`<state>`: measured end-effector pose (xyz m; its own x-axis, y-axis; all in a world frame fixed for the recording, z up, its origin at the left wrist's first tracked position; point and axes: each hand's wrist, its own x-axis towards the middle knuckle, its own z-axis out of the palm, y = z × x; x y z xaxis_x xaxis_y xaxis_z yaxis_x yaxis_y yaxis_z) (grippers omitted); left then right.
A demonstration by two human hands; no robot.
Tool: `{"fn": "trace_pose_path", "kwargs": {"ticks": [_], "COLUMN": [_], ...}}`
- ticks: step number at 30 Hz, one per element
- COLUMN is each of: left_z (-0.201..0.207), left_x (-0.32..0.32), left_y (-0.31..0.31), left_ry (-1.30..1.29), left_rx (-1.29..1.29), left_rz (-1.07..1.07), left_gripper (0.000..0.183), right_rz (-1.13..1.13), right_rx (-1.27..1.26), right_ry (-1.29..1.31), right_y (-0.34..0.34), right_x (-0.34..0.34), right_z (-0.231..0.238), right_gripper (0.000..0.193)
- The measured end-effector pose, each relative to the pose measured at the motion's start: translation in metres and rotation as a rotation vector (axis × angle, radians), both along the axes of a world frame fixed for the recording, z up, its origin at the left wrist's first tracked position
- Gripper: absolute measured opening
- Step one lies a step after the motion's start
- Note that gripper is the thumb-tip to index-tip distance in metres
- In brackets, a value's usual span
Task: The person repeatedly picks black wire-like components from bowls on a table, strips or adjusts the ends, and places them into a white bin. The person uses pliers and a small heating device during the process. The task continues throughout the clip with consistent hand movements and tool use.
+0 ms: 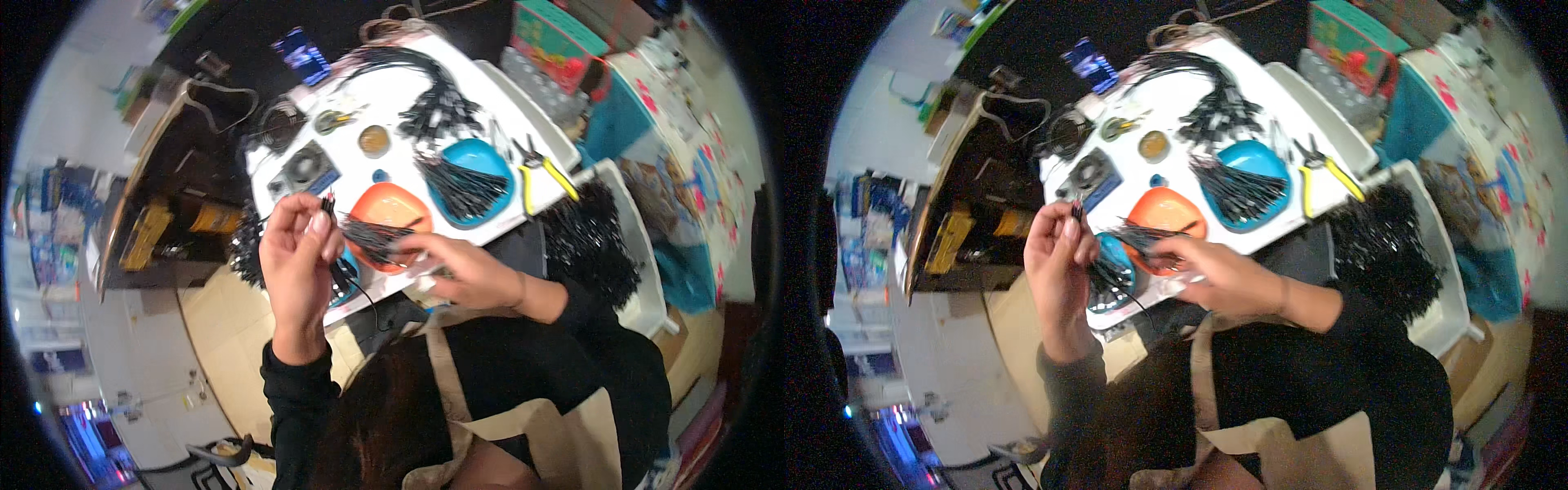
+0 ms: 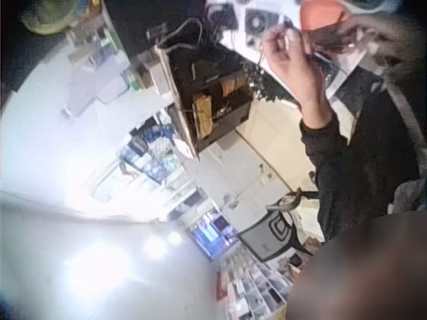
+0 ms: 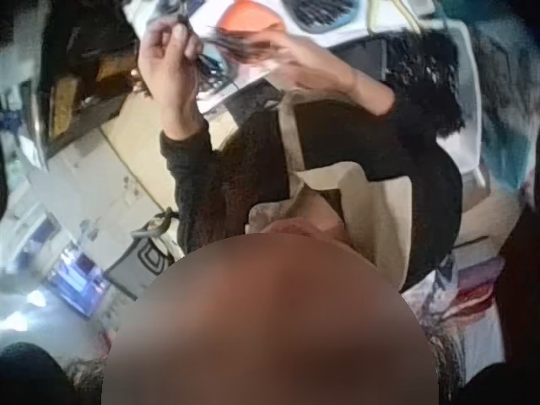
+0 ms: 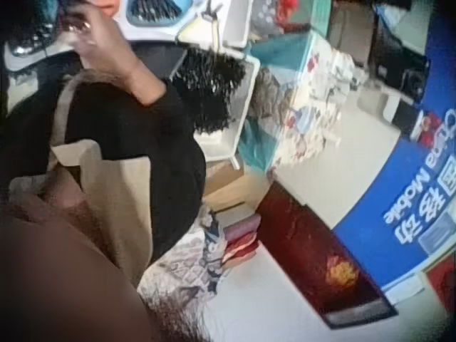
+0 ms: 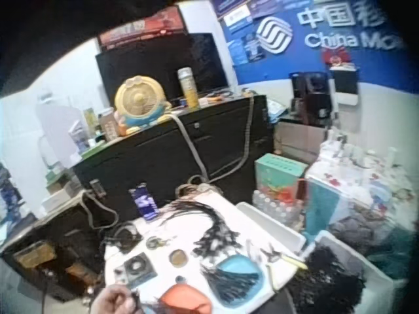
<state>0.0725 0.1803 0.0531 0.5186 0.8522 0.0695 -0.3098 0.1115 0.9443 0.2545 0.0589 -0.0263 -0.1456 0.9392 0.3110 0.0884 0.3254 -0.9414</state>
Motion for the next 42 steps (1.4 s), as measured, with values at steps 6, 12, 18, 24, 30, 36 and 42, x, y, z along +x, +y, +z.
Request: {"fn": "trace_pose_path", "kwargs": {"ticks": [6, 12, 18, 24, 30, 36, 42], "left_z": [-0.001, 0.124, 0.110, 0.095, 0.091, 0.088, 0.082], "left_x": [0.059, 0.048, 0.038, 0.031, 0.018, 0.006, -0.004], "left_y": [-0.073, -0.027, -0.021, -0.017, -0.009, -0.001, -0.003], "left_ry": [-0.134, 0.193, 0.672, 0.802, 0.832, 0.840, 0.799], "left_rx": [0.038, 1.583, 1.770, 1.723, 1.691, 1.644, 1.644], "left_rz": [-0.261, 0.077, 0.018, 0.022, 0.048, 0.079, 0.133], "left_gripper": [0.016, 0.028, 0.029, 0.031, 0.032, 0.033, 0.035], "right_rz": [0.050, -0.403, -1.008, -1.175, -0.958, -1.082, -0.205], "right_rx": [-0.102, -0.135, -0.369, -0.888, -1.024, -0.598, 0.448], "right_ry": [0.160, 0.412, 0.202, -0.601, -0.935, -0.771, -0.046], "right_y": [-0.033, -0.140, -0.239, -0.219, -0.186, -0.133, -0.086], "right_x": [-0.020, 0.064, 0.153, 0.252, 0.262, 0.238, 0.110], "right_z": [0.010, 0.048, 0.038, -0.141, -0.239, -0.099, 0.113], "right_gripper": [0.025, 0.017, 0.021, 0.027, 0.037, 0.029, 0.027]}}
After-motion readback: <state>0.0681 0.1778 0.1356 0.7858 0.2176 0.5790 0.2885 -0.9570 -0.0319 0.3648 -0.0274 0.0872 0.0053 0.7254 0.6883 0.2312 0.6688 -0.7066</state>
